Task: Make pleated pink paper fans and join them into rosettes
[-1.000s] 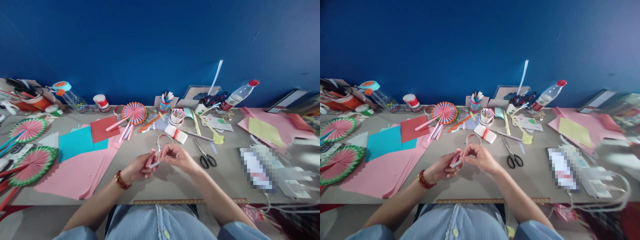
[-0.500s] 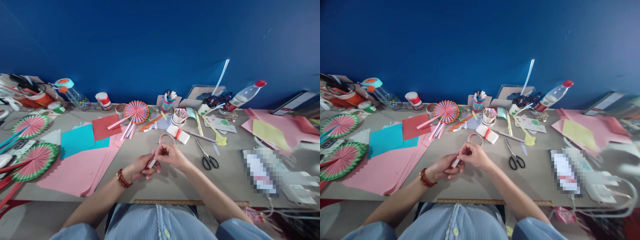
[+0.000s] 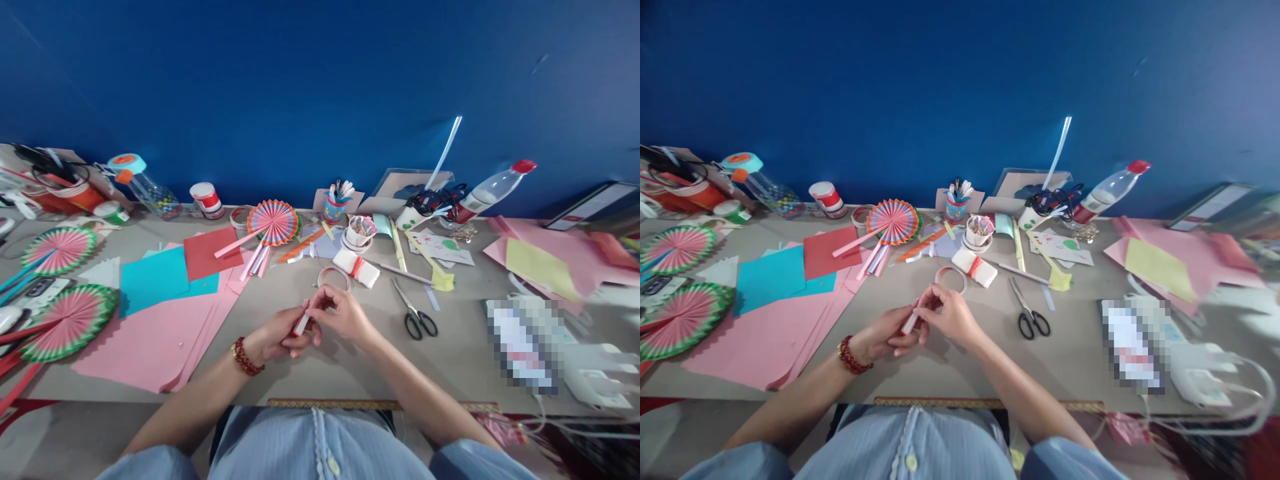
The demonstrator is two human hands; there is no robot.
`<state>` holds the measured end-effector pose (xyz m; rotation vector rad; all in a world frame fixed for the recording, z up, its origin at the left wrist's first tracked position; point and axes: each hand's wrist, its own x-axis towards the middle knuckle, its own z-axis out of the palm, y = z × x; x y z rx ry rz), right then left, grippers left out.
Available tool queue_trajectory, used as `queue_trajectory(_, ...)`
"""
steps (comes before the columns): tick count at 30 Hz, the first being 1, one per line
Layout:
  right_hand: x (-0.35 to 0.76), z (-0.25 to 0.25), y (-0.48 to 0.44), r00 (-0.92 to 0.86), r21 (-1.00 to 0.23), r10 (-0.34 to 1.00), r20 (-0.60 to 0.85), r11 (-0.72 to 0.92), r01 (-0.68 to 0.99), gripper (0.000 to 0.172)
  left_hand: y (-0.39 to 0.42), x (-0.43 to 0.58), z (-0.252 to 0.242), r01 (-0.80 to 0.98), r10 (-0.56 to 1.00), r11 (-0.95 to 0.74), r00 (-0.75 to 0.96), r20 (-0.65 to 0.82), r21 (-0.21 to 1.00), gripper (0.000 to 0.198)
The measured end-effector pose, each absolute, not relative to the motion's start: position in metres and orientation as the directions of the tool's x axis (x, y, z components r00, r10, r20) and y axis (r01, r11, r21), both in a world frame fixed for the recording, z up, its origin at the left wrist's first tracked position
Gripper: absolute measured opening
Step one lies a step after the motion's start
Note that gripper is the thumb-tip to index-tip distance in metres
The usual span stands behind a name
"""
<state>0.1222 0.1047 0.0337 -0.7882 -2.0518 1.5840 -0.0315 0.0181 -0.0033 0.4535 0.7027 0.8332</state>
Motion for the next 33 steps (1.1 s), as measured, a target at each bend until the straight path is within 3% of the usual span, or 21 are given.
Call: queue_trajectory(33,0.1185,0.0305,0.0945,-0.707,-0.945,0.707,0.0,0.232,0.232,0.013,0.0169,-0.0312,-0.0035,-0.565,0.829,0.557,0.424,-0.365,0.609,0.059)
